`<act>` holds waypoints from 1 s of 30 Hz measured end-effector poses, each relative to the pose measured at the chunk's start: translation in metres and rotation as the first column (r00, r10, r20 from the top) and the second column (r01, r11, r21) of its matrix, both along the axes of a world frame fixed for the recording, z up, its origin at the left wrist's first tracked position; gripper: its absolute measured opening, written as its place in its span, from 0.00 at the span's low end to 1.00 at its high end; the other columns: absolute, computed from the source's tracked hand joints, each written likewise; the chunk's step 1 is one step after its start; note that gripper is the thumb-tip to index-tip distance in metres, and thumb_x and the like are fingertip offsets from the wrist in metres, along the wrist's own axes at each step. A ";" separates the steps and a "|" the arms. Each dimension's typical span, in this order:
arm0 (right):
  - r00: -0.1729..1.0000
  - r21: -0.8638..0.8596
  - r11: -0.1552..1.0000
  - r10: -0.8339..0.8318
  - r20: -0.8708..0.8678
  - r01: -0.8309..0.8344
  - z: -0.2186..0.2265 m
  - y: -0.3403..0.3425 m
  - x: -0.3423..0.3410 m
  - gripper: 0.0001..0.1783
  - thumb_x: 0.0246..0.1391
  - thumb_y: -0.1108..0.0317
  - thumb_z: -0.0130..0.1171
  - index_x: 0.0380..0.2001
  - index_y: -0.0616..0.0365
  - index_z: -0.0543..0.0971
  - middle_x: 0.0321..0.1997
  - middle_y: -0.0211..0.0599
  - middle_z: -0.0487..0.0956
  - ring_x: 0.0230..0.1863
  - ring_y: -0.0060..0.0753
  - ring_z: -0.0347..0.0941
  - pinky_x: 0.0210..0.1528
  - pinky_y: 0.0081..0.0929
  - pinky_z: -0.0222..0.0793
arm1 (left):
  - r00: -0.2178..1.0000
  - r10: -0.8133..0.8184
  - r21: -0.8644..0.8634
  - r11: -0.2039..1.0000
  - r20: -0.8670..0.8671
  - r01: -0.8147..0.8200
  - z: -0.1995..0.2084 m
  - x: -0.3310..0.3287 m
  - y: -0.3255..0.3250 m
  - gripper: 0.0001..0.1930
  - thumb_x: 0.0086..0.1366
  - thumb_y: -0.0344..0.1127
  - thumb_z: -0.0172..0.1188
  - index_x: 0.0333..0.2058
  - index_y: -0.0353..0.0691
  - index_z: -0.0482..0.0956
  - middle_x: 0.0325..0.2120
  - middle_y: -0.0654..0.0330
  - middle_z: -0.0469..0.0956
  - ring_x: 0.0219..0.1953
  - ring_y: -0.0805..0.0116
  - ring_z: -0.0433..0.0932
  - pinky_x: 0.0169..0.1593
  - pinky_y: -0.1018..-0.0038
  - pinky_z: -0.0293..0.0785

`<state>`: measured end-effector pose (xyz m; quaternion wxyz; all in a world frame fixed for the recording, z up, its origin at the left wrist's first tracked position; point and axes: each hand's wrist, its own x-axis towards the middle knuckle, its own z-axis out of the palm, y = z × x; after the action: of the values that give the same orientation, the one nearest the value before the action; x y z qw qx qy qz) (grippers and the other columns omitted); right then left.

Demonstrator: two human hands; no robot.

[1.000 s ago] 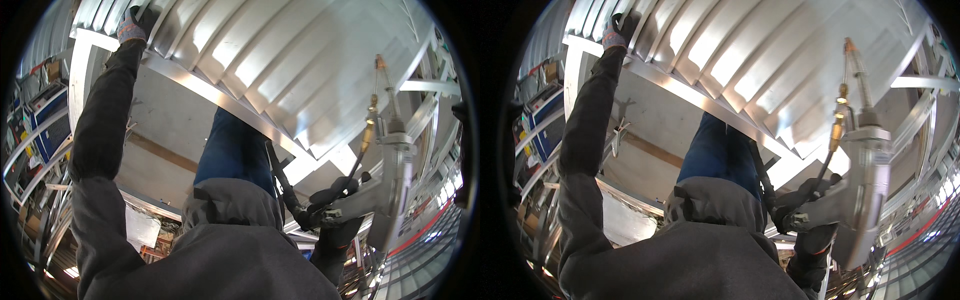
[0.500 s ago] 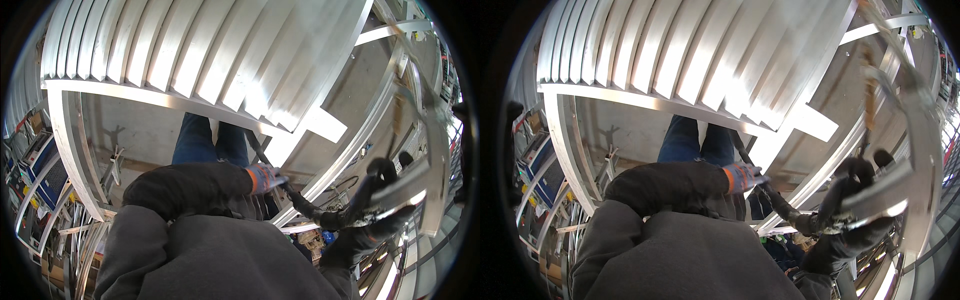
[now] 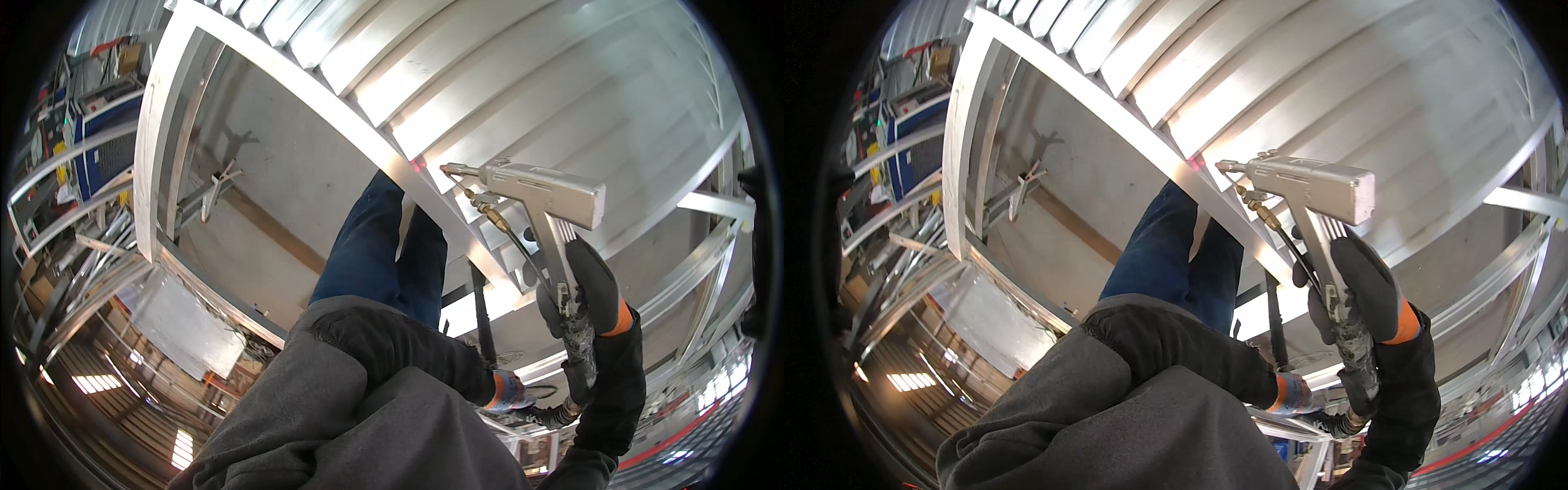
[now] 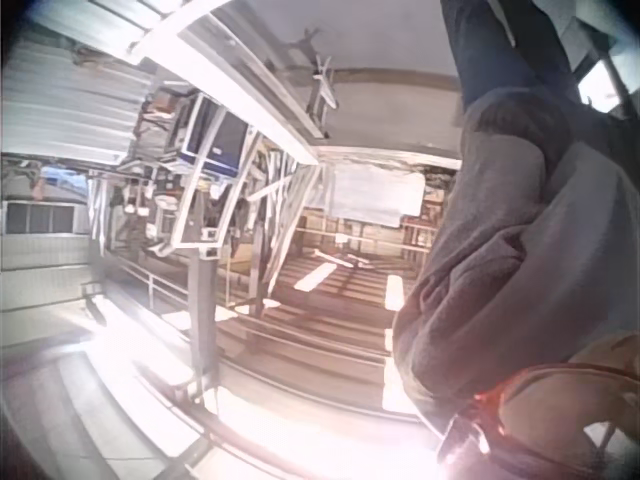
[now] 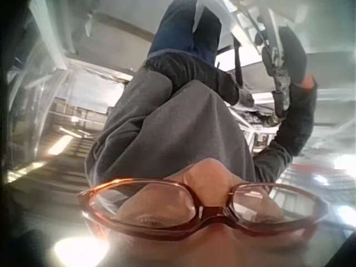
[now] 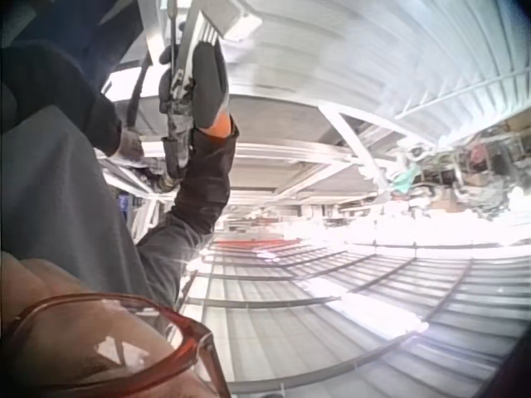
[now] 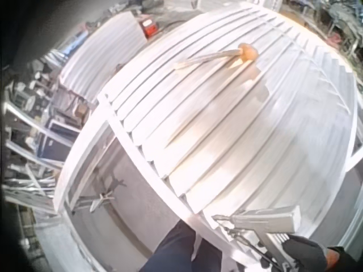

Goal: The person welds a metal frame using a handheld welding torch, then uses a hammer to tap the welded area. They handle metal bars and a welding torch while working on a large metal structure in a workshop.

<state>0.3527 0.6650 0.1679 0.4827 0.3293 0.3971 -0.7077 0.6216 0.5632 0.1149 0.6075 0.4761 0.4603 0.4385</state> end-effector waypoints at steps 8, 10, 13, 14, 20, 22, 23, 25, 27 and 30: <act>0.985 0.022 0.986 0.166 0.036 -0.167 -0.029 -0.017 -0.037 0.23 0.73 0.57 0.36 0.56 0.65 0.70 0.36 0.41 0.80 0.15 0.25 0.71 0.15 0.22 0.66 | 0.953 0.301 -0.037 0.953 -0.028 -0.302 -0.021 0.003 0.022 0.06 0.66 0.39 0.54 0.37 0.45 0.74 0.28 0.53 0.80 0.34 0.48 0.82 0.36 0.58 0.78; 0.975 0.013 0.975 0.221 0.002 -0.221 -0.032 -0.016 -0.040 0.24 0.74 0.57 0.35 0.57 0.65 0.70 0.35 0.39 0.80 0.15 0.23 0.71 0.16 0.21 0.67 | 0.942 0.334 -0.045 0.941 -0.027 -0.335 -0.023 0.006 0.024 0.06 0.65 0.40 0.55 0.37 0.46 0.74 0.27 0.54 0.79 0.33 0.49 0.82 0.35 0.58 0.78; 0.977 0.014 0.977 0.214 -0.003 -0.214 -0.033 -0.016 -0.044 0.23 0.73 0.59 0.35 0.58 0.65 0.70 0.36 0.40 0.80 0.15 0.23 0.71 0.17 0.21 0.67 | 0.915 0.404 -0.043 0.914 -0.003 -0.404 -0.026 0.006 0.020 0.07 0.65 0.41 0.55 0.35 0.46 0.74 0.25 0.55 0.78 0.32 0.49 0.81 0.35 0.56 0.78; 0.977 0.015 0.977 0.211 0.008 -0.211 -0.033 -0.017 -0.045 0.23 0.73 0.59 0.35 0.58 0.65 0.70 0.36 0.40 0.80 0.15 0.23 0.71 0.17 0.20 0.67 | 0.909 0.417 -0.030 0.909 0.003 -0.416 -0.027 0.004 0.020 0.07 0.65 0.41 0.56 0.35 0.46 0.74 0.25 0.55 0.78 0.32 0.49 0.81 0.35 0.56 0.78; 0.969 0.095 0.965 0.245 0.005 -0.245 -0.029 -0.020 -0.043 0.23 0.72 0.62 0.34 0.57 0.68 0.70 0.38 0.42 0.80 0.18 0.25 0.74 0.19 0.23 0.70 | 0.935 0.352 -0.079 0.935 0.052 -0.347 -0.025 -0.006 0.015 0.07 0.64 0.41 0.56 0.34 0.46 0.74 0.26 0.56 0.79 0.34 0.49 0.82 0.37 0.56 0.79; 0.956 0.100 0.952 0.293 -0.031 -0.288 -0.031 -0.016 -0.042 0.22 0.71 0.64 0.35 0.54 0.69 0.71 0.39 0.43 0.81 0.20 0.26 0.75 0.21 0.23 0.71 | 0.923 0.380 -0.070 0.924 0.058 -0.376 -0.023 -0.007 0.014 0.07 0.63 0.41 0.56 0.34 0.46 0.74 0.27 0.55 0.79 0.35 0.49 0.82 0.38 0.56 0.79; 0.959 0.057 0.958 0.283 -0.032 -0.281 -0.033 -0.013 -0.043 0.21 0.70 0.66 0.36 0.53 0.70 0.72 0.39 0.44 0.81 0.22 0.27 0.76 0.23 0.23 0.73 | 0.922 0.386 -0.070 0.921 0.041 -0.383 -0.022 -0.007 0.014 0.07 0.63 0.41 0.57 0.34 0.46 0.74 0.27 0.55 0.80 0.35 0.49 0.82 0.38 0.56 0.79; 0.949 0.058 0.949 0.312 -0.049 -0.309 -0.038 -0.008 -0.040 0.17 0.67 0.70 0.41 0.48 0.71 0.74 0.40 0.45 0.81 0.27 0.30 0.78 0.28 0.24 0.75 | 0.928 0.372 -0.070 0.926 0.021 -0.370 -0.023 -0.006 0.014 0.07 0.63 0.41 0.57 0.34 0.46 0.75 0.27 0.55 0.80 0.35 0.50 0.82 0.39 0.57 0.79; 0.880 0.173 0.904 0.423 -0.217 -0.391 -0.045 -0.007 -0.035 0.12 0.63 0.76 0.46 0.44 0.72 0.75 0.39 0.46 0.81 0.32 0.33 0.80 0.34 0.26 0.76 | 0.928 0.373 -0.070 0.926 -0.003 -0.372 -0.024 -0.004 0.015 0.07 0.63 0.42 0.57 0.34 0.47 0.76 0.27 0.56 0.80 0.35 0.51 0.82 0.40 0.58 0.79; 0.448 0.466 0.787 0.614 -0.650 -0.404 -0.051 -0.008 -0.029 0.08 0.57 0.82 0.52 0.40 0.72 0.76 0.39 0.47 0.81 0.38 0.38 0.80 0.40 0.30 0.77 | 0.947 0.321 -0.081 0.944 -0.017 -0.321 -0.028 0.000 0.018 0.08 0.62 0.42 0.58 0.36 0.47 0.77 0.27 0.57 0.80 0.36 0.52 0.82 0.41 0.59 0.80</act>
<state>0.3241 0.6567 0.1166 0.4095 -0.0877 0.7279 -0.5429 0.6218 0.5813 0.0874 0.5465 0.3699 0.5506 0.5111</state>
